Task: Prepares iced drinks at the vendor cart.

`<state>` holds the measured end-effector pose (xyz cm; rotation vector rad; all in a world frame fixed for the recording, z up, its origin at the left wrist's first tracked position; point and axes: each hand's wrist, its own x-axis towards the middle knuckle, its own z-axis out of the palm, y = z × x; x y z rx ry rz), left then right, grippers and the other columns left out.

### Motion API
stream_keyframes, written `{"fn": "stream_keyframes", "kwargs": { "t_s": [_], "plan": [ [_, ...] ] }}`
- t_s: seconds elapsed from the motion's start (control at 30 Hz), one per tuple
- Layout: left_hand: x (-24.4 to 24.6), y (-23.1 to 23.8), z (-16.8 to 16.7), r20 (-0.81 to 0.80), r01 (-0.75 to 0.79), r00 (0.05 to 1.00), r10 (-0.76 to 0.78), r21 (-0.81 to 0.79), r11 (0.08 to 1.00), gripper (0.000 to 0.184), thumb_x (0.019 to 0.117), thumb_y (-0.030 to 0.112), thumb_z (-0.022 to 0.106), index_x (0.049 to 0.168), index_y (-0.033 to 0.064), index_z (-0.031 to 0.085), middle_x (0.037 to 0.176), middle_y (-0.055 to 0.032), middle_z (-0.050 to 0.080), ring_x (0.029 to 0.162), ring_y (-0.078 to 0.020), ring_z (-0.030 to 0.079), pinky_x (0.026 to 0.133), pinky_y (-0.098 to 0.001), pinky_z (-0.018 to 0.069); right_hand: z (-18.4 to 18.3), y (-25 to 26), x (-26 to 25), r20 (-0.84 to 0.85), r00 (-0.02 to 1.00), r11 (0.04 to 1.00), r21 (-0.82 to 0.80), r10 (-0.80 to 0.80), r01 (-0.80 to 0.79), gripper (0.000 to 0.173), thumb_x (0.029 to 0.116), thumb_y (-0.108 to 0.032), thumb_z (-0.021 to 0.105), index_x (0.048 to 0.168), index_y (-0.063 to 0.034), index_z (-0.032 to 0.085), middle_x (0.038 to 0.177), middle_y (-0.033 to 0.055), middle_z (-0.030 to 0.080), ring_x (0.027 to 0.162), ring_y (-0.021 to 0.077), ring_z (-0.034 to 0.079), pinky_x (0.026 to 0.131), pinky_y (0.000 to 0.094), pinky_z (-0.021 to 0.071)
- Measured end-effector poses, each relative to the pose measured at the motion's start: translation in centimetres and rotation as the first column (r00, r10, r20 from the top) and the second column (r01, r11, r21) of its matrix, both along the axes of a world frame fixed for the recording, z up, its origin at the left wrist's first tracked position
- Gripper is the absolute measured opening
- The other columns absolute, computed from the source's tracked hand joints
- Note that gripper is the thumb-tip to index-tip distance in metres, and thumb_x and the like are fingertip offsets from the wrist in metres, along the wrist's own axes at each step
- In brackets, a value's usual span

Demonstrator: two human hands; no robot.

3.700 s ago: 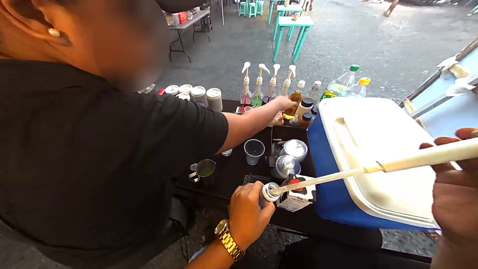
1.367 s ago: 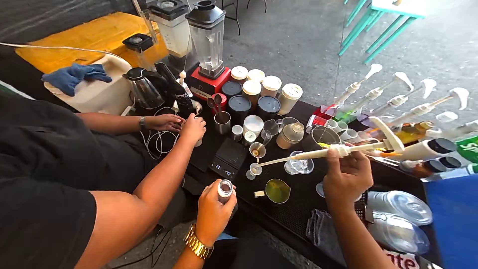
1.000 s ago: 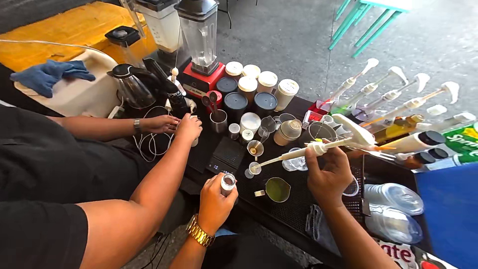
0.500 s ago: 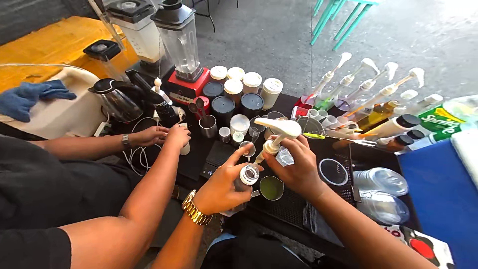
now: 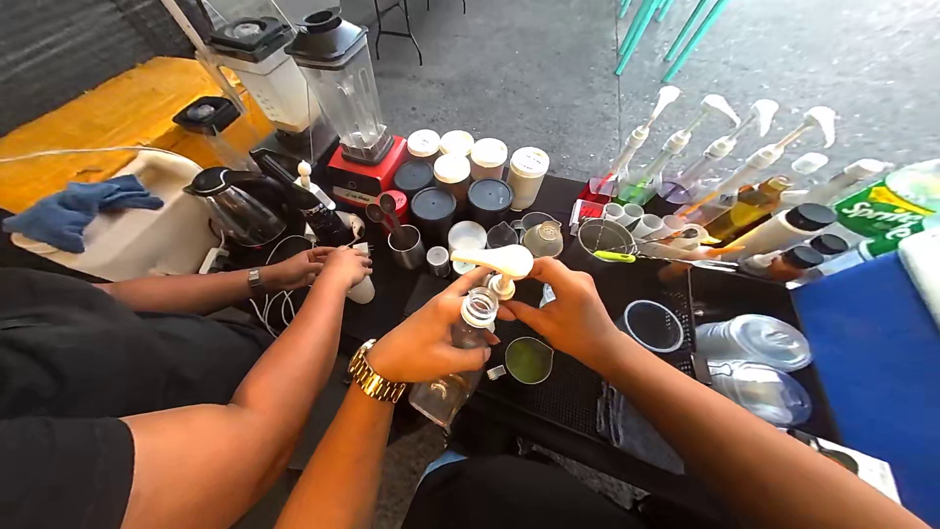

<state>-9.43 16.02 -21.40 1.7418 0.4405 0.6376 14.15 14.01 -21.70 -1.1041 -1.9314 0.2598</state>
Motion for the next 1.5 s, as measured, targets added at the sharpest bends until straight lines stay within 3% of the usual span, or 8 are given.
{"fn": "stream_keyframes", "kwargs": {
  "t_s": [0.13,0.37,0.87,0.97,1.1,1.17,1.3,1.5],
  "plan": [
    [0.1,0.1,-0.4,-0.029,0.0,1.0,-0.002,-0.063,0.998,0.092,0.08,-0.005,0.071,0.16,0.0101,0.029,0.12,-0.0081,0.07,0.097,-0.0197,0.073,0.084,-0.0348,0.0645,0.3,0.4,0.5,-0.033,0.999,0.997,-0.068,0.029,-0.031,0.04,0.0798,-0.024,0.087,0.113,-0.0105,0.07,0.104,-0.0027,0.076,0.098,0.0106,0.071,0.093,0.0377,0.0576],
    [0.4,0.5,-1.1,-0.012,0.031,0.999,-0.031,0.006,1.0,0.05,0.0768,-0.008,0.073,0.125,0.0014,0.065,0.155,-0.0134,0.042,0.107,-0.0188,0.069,0.085,-0.0345,0.0645,1.1,0.5,0.3,-0.088,0.995,0.979,-0.196,0.049,-0.065,0.032,0.0811,-0.018,0.085,0.109,-0.0091,0.072,0.104,0.001,0.074,0.1,0.0067,0.07,0.09,0.0264,0.0595],
    [1.2,0.8,-2.0,-0.011,-0.001,1.0,0.001,0.009,1.0,0.045,0.0773,-0.006,0.073,0.121,0.0027,0.065,0.149,-0.012,0.045,0.103,-0.0175,0.069,0.084,-0.0352,0.0646,1.7,1.4,0.7,-0.145,0.987,0.929,-0.351,0.073,-0.12,0.02,0.0908,-0.025,0.078,0.107,-0.0129,0.078,0.114,-0.0004,0.068,0.105,0.0055,0.065,0.092,0.0246,0.0562],
    [1.2,0.7,-1.9,0.0,-0.03,1.0,0.03,0.025,0.999,0.034,0.077,-0.005,0.073,0.11,0.0008,0.068,0.152,-0.0133,0.043,0.105,-0.0166,0.068,0.085,-0.0344,0.0635,1.8,0.7,1.0,-0.156,0.986,0.919,-0.378,0.053,-0.109,0.042,0.0928,-0.037,0.074,0.127,-0.0128,0.07,0.125,0.0016,0.065,0.112,0.0102,0.063,0.094,0.032,0.0553],
    [1.3,0.5,-1.1,0.044,-0.029,0.999,0.031,-0.052,0.998,0.081,0.0764,-0.011,0.07,0.15,0.0092,0.043,0.149,-0.0089,0.054,0.096,-0.0209,0.073,0.078,-0.0357,0.0656,-0.5,-3.4,1.1,-0.433,0.888,0.92,-0.39,-0.157,-0.028,0.066,0.0858,-0.048,0.076,0.141,-0.024,0.049,0.137,-0.0029,0.059,0.124,0.0171,0.06,0.093,0.0407,0.057],
    [1.3,0.3,-1.2,0.061,-0.035,0.997,0.04,-0.073,0.997,0.085,0.0761,-0.012,0.07,0.152,0.01,0.039,0.147,-0.009,0.055,0.095,-0.0218,0.073,0.077,-0.036,0.0656,-4.5,-6.3,-0.3,-0.519,0.841,0.911,-0.404,-0.151,-0.086,0.086,0.0734,-0.05,0.089,0.143,-0.0247,0.047,0.135,-0.0019,0.061,0.127,0.0179,0.059,0.1,0.0427,0.0564],
    [1.5,-0.3,-1.8,0.062,-0.047,0.997,0.053,-0.092,0.995,0.083,0.078,-0.01,0.07,0.153,0.0091,0.039,0.145,-0.0105,0.057,0.097,-0.0207,0.073,0.083,-0.0361,0.0643,-9.2,-9.8,-5.3,-0.446,0.893,0.85,-0.494,-0.069,-0.181,0.128,0.0597,-0.049,0.097,0.155,0.0002,0.028,0.148,0.0167,0.053,0.137,0.0196,0.053,0.113,0.039,0.0492],
    [1.5,-1.1,-2.2,0.031,-0.104,0.994,0.106,-0.07,0.992,0.086,0.0747,0.002,0.082,0.151,0.0114,0.044,0.147,-0.0069,0.057,0.103,-0.0195,0.072,0.086,-0.0342,0.0634,-9.6,-10.0,-6.8,-0.455,0.881,0.821,-0.548,-0.134,-0.158,0.103,0.0754,-0.03,0.091,0.153,0.0018,0.032,0.129,0.0127,0.067,0.116,0.0139,0.068,0.1,0.0342,0.0598]
  ]
}}
